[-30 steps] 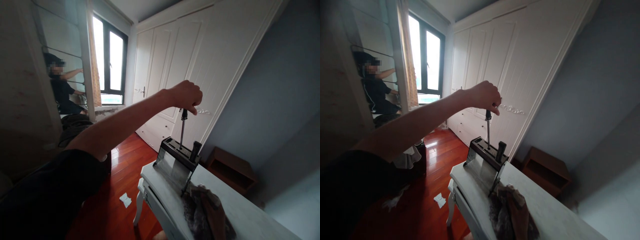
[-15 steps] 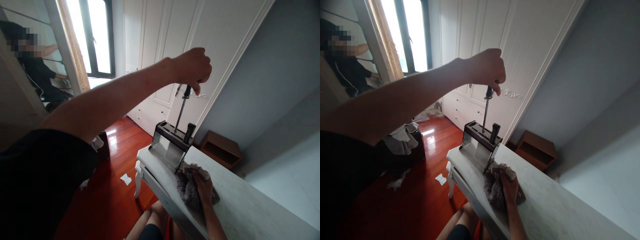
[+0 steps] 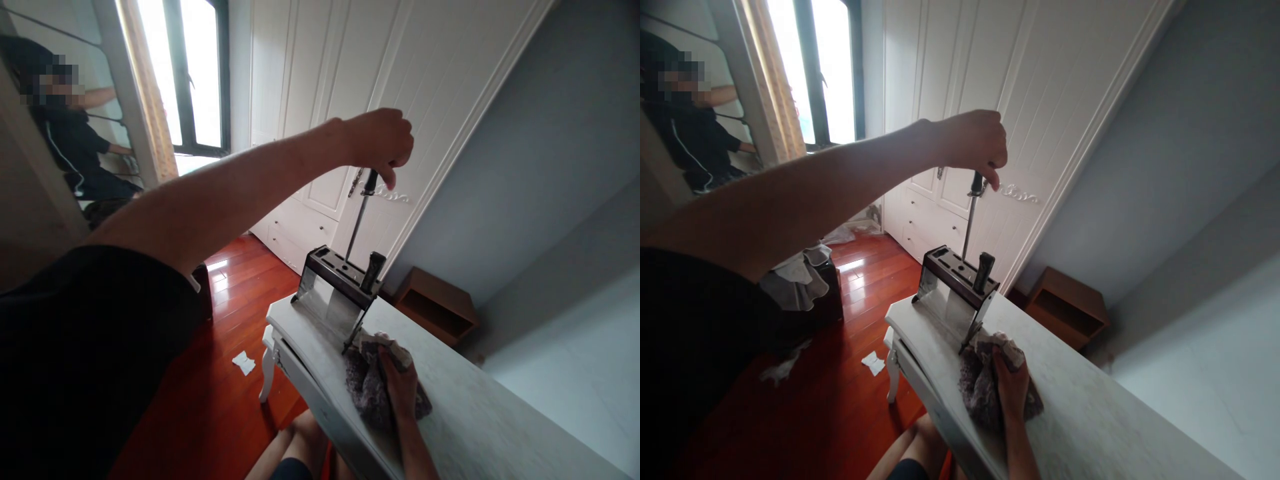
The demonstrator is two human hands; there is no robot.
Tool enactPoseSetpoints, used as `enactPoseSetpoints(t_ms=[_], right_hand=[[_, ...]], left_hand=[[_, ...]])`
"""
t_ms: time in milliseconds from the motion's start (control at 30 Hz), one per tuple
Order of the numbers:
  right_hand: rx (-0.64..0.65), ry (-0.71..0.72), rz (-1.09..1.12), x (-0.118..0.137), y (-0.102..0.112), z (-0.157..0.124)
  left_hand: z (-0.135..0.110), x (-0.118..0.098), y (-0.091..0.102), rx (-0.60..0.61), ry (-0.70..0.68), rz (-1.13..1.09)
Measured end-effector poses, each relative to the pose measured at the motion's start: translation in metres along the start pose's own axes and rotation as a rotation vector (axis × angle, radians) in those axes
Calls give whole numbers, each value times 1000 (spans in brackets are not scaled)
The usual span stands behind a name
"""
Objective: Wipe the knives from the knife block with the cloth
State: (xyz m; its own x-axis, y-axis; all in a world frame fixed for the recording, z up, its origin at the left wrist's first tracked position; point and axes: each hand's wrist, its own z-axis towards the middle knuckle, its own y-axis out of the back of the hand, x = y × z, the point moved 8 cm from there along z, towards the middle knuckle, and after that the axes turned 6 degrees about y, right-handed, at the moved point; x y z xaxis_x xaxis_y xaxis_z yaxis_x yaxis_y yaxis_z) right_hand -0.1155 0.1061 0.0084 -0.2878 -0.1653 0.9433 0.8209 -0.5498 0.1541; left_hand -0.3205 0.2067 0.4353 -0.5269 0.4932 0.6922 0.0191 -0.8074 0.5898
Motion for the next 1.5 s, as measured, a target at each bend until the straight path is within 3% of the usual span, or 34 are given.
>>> enactPoseSetpoints(t_ms=[700, 900, 1100, 1333, 1500], right_hand=[[12, 0, 1, 2, -1, 1], [-9, 0, 8, -3, 1, 2], [4, 48, -9, -5, 1, 3], [10, 29, 11, -7, -1, 4], [9, 52, -7, -5, -1, 5]], left_hand=[[4, -16, -11, 31, -38, 1], [0, -28, -38, 43, 78, -78], [-15, -59, -71, 41, 33, -78], [-33, -100, -95, 28, -43, -54], [-45, -115, -113, 36, -23, -140]])
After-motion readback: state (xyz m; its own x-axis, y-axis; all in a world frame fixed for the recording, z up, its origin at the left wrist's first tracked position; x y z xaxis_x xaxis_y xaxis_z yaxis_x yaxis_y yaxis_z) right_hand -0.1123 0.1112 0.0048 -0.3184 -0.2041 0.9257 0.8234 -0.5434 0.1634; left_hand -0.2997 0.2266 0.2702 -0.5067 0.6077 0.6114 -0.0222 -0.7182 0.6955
